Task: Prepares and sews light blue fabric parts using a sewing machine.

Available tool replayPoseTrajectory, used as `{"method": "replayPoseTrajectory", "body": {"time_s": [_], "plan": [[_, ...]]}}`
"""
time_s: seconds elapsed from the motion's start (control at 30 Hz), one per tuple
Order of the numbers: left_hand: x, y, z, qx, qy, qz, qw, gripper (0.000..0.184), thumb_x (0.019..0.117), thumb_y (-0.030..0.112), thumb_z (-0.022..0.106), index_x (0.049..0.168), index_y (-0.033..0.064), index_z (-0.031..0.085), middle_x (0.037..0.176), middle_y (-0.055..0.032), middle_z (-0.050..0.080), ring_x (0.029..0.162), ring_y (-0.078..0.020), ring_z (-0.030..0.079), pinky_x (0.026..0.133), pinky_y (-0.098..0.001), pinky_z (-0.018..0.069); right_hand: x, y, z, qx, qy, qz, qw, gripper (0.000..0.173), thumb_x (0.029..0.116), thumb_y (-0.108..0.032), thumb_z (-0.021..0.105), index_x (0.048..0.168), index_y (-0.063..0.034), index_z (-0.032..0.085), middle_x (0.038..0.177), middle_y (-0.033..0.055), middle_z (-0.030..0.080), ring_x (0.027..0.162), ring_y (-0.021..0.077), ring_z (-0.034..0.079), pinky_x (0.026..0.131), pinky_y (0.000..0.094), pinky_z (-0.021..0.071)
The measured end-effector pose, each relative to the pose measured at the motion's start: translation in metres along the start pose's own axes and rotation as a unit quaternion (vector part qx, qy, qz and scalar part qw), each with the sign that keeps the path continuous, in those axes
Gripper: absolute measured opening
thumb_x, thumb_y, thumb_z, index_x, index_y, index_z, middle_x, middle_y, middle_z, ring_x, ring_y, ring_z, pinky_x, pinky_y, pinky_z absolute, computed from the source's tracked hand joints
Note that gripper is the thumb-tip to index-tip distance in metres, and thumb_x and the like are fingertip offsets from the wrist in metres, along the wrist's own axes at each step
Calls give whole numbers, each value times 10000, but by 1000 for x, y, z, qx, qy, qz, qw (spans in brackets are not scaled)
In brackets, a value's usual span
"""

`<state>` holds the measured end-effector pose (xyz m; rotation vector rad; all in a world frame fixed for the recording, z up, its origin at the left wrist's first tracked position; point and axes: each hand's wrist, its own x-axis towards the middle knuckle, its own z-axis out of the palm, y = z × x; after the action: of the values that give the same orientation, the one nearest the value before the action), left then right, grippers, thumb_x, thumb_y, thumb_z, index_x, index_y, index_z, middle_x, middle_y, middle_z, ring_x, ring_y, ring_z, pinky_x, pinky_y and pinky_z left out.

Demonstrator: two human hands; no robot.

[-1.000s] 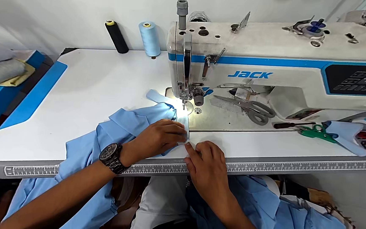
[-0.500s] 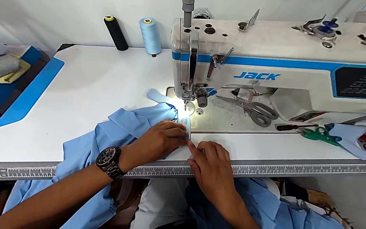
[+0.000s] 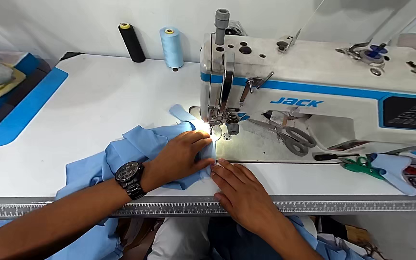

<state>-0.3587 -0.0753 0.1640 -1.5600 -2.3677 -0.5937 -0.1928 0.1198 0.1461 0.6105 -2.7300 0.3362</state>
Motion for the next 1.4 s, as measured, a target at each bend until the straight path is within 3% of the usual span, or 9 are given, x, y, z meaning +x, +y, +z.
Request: {"method": "replayPoseTrajectory", "body": {"time_s": [0.17, 0.33, 0.6, 0.87, 1.0, 1.07, 1.13, 1.23, 1.4], "plan": [[-8, -8, -1, -20, -11, -28, 999, 653, 950, 612, 572, 1279, 62, 698, 1378, -91, 647, 1338, -210, 570, 1133, -386, 449, 5, 2, 0, 9, -8, -32, 999, 462, 1100, -394, 378, 1360, -118, 641, 1470, 16, 597, 1473, 176, 432, 1230, 419, 328], [-9, -14, -1, -28, -21, -13, 999, 640, 947, 601, 580, 1308, 85, 691, 1402, -70, 634, 1388, -204, 523, 1168, -379, 414, 16, 23, -8, 18, -34, -116, 993, 457, 1103, -374, 370, 1333, -93, 647, 1419, 62, 629, 1440, 202, 477, 1219, 397, 349], [-5, -16, 0, -2, -18, -16, 1000, 680, 940, 655, 520, 1309, 113, 697, 1387, -51, 645, 1345, -196, 556, 1141, -383, 430, 42, 58, -22, 4, -99, -245, 965, 452, 1107, -397, 362, 1339, -99, 611, 1398, 65, 627, 1390, 239, 507, 1059, 384, 460], [8, -28, -1, 24, -1, -27, 999, 728, 886, 746, 508, 1174, 122, 748, 1224, -24, 712, 1279, -180, 595, 1113, -383, 447, 61, 83, -15, 22, -82, -292, 953, 475, 1097, -413, 402, 1308, -51, 625, 1358, 110, 648, 1314, 286, 565, 983, 409, 494], [12, -36, -1, 33, -14, -27, 999, 711, 883, 748, 510, 1115, 120, 749, 1228, -33, 706, 1315, -190, 572, 1117, -403, 446, 62, 89, -8, 46, -85, -274, 957, 492, 1088, -441, 412, 1319, -60, 620, 1375, 106, 638, 1290, 285, 574, 987, 419, 487], [9, -36, -2, 24, -10, 0, 1000, 609, 942, 668, 509, 1105, 123, 727, 1196, -53, 697, 1289, -218, 582, 1115, -430, 444, 62, 91, -7, 60, -89, -266, 958, 495, 1085, -453, 416, 1329, -71, 616, 1388, 97, 634, 1304, 275, 571, 1007, 417, 485], [1, -31, -3, -4, -11, 70, 997, 373, 1063, 440, 476, 1181, 149, 677, 1175, -40, 670, 1218, -203, 597, 1090, -401, 450, 62, 93, -6, 72, -92, -268, 956, 486, 1081, -448, 434, 1333, -76, 619, 1397, 93, 632, 1314, 275, 565, 1026, 416, 475], [-11, -26, -8, -43, -38, 128, 990, 311, 1067, 160, 457, 1289, 82, 661, 1324, -85, 663, 1296, -225, 588, 1137, -378, 439, 60, 91, -6, 82, -98, -258, 958, 462, 1077, -441, 451, 1330, -94, 620, 1393, 85, 630, 1328, 270, 547, 1042, 409, 459], [-18, -32, -8, -54, -55, 122, 990, 350, 1064, 207, 439, 1345, 144, 637, 1389, -62, 627, 1348, -217, 546, 1154, -433, 413, 61, 92, -7, 91, -108, -262, 955, 472, 1089, -438, 412, 1339, -91, 611, 1392, 89, 632, 1350, 271, 531, 1046, 401, 444]]}}
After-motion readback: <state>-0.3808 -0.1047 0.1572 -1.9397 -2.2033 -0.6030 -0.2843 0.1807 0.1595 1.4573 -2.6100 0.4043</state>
